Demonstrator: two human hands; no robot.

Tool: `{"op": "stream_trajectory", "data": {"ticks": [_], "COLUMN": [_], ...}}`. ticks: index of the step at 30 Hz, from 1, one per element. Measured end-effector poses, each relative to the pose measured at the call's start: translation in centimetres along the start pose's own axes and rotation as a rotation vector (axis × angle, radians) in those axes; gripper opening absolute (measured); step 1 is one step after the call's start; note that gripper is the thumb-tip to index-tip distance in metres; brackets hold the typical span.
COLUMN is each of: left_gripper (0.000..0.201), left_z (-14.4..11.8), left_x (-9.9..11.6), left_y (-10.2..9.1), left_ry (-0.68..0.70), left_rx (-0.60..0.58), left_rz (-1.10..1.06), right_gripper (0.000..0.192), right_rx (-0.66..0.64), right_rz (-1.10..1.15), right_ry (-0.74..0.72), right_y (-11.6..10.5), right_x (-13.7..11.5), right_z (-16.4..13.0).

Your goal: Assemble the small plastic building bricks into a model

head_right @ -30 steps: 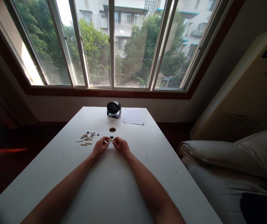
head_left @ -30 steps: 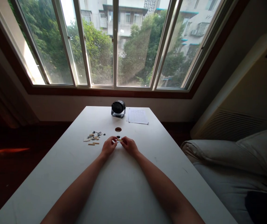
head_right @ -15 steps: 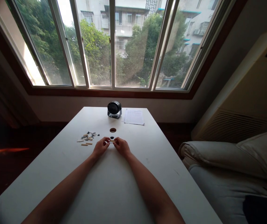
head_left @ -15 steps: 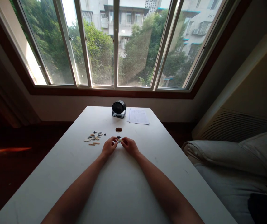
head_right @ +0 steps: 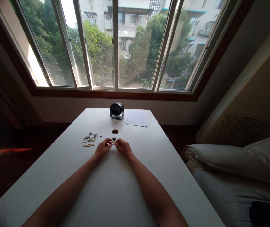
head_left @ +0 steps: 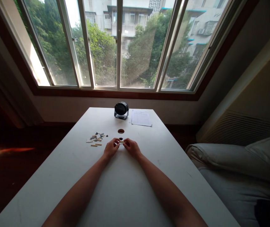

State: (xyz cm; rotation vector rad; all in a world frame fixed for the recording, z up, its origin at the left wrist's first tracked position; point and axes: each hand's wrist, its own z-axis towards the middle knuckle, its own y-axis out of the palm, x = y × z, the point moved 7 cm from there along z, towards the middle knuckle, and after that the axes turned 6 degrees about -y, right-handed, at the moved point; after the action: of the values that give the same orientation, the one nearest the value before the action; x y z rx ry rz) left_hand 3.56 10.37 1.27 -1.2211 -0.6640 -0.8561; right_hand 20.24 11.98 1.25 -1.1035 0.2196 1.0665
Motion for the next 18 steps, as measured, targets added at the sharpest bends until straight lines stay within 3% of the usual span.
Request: {"op": "stream_trajectory", "data": {"ticks": [18], "left_gripper": [0.038], "left_z": [0.29], "left_x": [-0.65], "left_y": [0.34], "left_ry": [0.022], "left_rx": [-0.004], "left_rz": [0.011], "right_gripper": [0.022], "right_rx": [-0.008], "right_rz": [0.006], "right_ry": [0.004], "right_y": [0.01], "right_x": [-0.09], "right_z": [0.05]}}
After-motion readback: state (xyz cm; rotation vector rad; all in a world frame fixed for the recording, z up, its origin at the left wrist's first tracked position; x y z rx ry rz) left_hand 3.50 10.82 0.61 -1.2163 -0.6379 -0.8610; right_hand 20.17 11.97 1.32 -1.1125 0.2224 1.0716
